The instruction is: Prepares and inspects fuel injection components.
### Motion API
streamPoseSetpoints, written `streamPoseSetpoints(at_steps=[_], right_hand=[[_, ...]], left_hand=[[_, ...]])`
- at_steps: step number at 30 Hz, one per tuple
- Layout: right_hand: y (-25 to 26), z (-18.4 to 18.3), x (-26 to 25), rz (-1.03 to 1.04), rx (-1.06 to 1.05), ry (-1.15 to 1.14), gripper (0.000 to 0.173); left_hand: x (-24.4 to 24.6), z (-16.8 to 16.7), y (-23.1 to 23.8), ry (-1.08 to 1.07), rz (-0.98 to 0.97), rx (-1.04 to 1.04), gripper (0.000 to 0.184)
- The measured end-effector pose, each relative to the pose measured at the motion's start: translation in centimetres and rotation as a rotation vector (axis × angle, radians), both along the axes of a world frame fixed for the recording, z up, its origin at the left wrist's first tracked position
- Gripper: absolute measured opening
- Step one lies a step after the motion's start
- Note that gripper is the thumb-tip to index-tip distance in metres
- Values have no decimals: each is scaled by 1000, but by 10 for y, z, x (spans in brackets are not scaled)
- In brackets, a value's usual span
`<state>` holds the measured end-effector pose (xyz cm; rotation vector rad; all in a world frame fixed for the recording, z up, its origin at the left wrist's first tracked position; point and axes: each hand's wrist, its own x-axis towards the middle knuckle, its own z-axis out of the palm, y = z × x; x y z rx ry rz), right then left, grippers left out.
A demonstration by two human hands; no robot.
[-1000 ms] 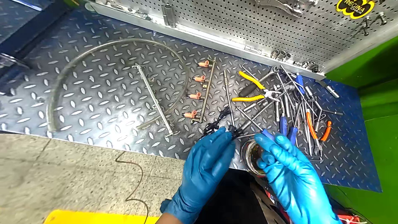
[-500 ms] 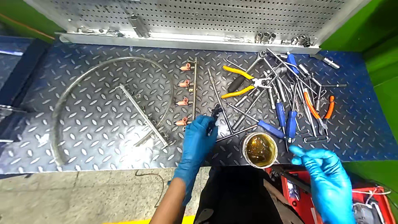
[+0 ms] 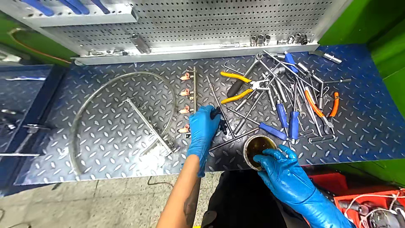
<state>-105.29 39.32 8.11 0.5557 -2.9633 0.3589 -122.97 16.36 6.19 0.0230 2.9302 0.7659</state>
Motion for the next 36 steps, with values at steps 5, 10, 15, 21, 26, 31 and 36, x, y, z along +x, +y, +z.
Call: streamPoseSetpoints(at_steps=[5,10,15,21,26,31,36], right_hand=[[7,16,-6,-33,-440,-2,32],[-9,74,-38,-106,-1459,-90,19],[-25,93,-59,-65,-1783,-291,18],[-40,97,-62,-47,-1797,-359,17],[-41,97,-64,-27,-1744,-368,16],[-39,95,-63,13,-1706,-364,15],[-39,92,-62,40,-1692,-327,16]], left_hand=[[40,53,-8,-1,200,674,37],[95,92,16,-165,94,1482,23],[119,104,31,-315,77,1710,30],[124,105,24,-363,48,1799,33],[125,102,19,-361,23,1772,33],[124,102,17,-311,77,1655,32],[122,101,16,-199,76,1528,34]])
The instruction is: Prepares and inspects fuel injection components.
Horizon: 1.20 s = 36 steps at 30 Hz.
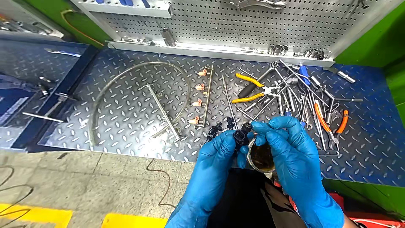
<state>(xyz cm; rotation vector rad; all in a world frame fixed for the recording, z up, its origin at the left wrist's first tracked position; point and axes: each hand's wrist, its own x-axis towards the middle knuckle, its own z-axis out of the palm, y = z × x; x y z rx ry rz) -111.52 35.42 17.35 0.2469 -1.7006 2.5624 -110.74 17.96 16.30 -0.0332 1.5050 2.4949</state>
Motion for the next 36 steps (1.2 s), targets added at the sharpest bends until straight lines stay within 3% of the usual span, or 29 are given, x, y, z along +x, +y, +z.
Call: streamPoseSetpoints(at_steps=[10,16,18,23,25,31,36], right_hand=[[-1,-1,-8,-14,42,-11,17],[-6,-5,-14,26,15,-25,16],[-8,-6,-15,44,-3,-50,17],[-21,-7,-15,89,42,-173,19],[-31,-9,-14,81,63,-208,20],[-65,-12,-13,-23,124,-269,23],[-103,-17,-12,-39,176,-170,24]], left_hand=[[-5,5,1,222,183,-371,24],[-5,1,2,426,371,-617,28],[-5,-3,1,546,445,-821,30],[5,-10,-7,854,629,-1589,19],[3,-11,-16,953,610,-1733,13],[-16,-19,-59,1150,402,-1768,10],[-39,-33,-115,1245,222,-1626,12]])
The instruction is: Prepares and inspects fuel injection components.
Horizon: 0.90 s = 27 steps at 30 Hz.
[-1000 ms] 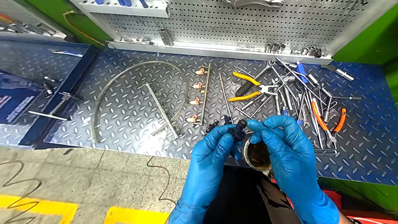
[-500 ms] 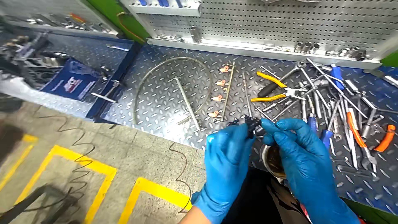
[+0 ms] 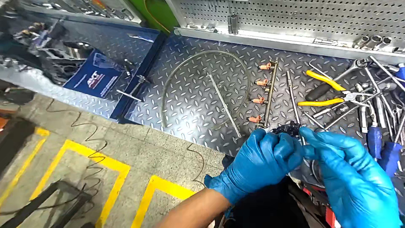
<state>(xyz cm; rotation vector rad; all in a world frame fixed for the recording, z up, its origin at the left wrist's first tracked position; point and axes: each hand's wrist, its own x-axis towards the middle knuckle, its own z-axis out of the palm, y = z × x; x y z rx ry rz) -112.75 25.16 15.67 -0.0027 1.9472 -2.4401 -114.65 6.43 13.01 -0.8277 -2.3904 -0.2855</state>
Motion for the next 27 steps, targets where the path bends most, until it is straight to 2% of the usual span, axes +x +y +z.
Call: streamPoseSetpoints(at_steps=[2,4,7,9,10,11,12,13,15,17,19,21,24,27], right_hand=[[-8,-11,20,7,94,9,27],[-12,-35,66,-34,230,-139,32],[-13,-107,166,-281,506,-603,33],[-21,-157,230,-348,688,-1006,42],[-30,-169,247,-363,748,-1124,43],[-42,-168,251,-410,818,-1120,41],[-53,-147,245,-425,832,-1078,38],[-59,-118,232,-414,753,-1032,37],[-66,-71,188,-424,634,-732,34],[-84,-37,140,-306,509,-405,42],[-107,-30,99,-183,391,-189,51],[-129,-35,75,-198,232,-82,41],[-147,-44,68,-284,8,-75,29],[-150,-50,72,-393,-51,-107,24]], left_hand=[[-2,-13,-29,-152,-34,217,12],[-3,-26,-59,-414,-58,571,20],[3,-41,-95,-820,-79,1055,24],[7,-47,-113,-997,-114,1190,28],[9,-50,-120,-1052,-149,1213,29],[10,-53,-125,-1093,-188,1214,29],[12,-54,-129,-1136,-239,1210,29],[11,-54,-131,-1176,-300,1205,28],[5,-55,-130,-1245,-435,1217,27],[5,-52,-124,-1343,-549,1271,26],[5,-45,-117,-1425,-612,1326,26],[7,-40,-112,-1484,-613,1320,27],[10,-37,-115,-1561,-562,1229,26],[-3,-37,-129,-1516,-561,1065,25]])
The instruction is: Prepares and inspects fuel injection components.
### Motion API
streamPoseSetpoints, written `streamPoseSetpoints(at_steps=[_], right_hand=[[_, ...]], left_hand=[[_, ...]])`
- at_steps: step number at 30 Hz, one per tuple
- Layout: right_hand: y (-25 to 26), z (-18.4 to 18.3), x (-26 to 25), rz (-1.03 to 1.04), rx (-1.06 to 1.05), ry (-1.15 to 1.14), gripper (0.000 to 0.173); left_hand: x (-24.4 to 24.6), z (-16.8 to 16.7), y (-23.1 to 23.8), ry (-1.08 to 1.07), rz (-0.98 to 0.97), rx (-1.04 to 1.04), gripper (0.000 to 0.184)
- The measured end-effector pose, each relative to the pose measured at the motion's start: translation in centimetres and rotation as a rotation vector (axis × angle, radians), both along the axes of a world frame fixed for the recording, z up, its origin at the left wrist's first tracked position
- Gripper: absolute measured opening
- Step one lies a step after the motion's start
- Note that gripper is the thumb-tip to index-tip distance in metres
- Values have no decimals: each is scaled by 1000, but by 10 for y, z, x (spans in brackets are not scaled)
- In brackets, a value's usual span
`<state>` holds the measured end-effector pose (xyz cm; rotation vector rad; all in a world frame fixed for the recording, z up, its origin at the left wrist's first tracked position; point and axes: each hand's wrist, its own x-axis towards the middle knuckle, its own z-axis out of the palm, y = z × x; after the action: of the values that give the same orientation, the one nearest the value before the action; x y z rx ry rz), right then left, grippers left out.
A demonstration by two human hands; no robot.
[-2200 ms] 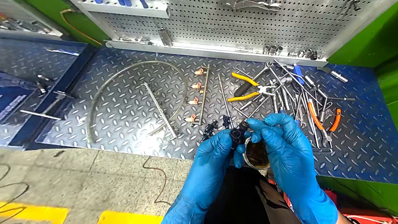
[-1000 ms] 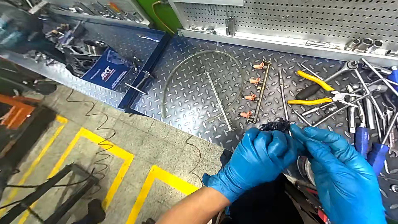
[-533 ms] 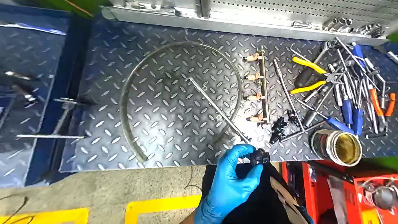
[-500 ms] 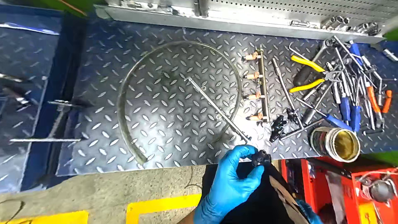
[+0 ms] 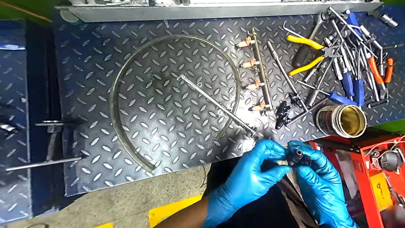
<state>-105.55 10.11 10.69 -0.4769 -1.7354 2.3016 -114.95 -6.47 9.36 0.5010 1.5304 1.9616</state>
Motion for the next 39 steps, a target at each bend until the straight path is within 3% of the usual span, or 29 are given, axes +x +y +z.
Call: streamPoseSetpoints(at_steps=[2,4,6,10,12,14,16,19,23,28,32,39], right_hand=[[5,1,3,-63,-31,-4,25],[12,4,6,-88,-68,20,28],[18,4,6,-87,-72,24,29],[22,-2,9,-50,-27,-7,27],[28,-6,10,-15,35,9,25],[35,-11,13,5,66,25,25],[46,-15,12,26,96,48,27],[60,-10,0,92,172,78,33],[59,5,-28,322,198,82,32],[45,30,-53,616,396,206,24],[43,43,-65,651,656,245,21],[43,60,-73,710,845,159,21]], left_hand=[[-25,0,-22,155,58,-286,26],[-54,-5,-41,193,281,-662,29],[-82,-20,-36,136,485,-955,47],[-100,-39,-2,-82,470,-1310,105],[-102,-41,9,-95,475,-1358,104],[-101,-43,9,-93,525,-1279,85],[-92,-39,0,-76,595,-1060,59],[-64,5,-7,-137,660,-687,36],[-35,48,4,-205,680,-373,36],[-33,69,25,-33,655,-63,40],[-35,85,32,85,628,-6,42],[-40,79,43,386,627,23,40]])
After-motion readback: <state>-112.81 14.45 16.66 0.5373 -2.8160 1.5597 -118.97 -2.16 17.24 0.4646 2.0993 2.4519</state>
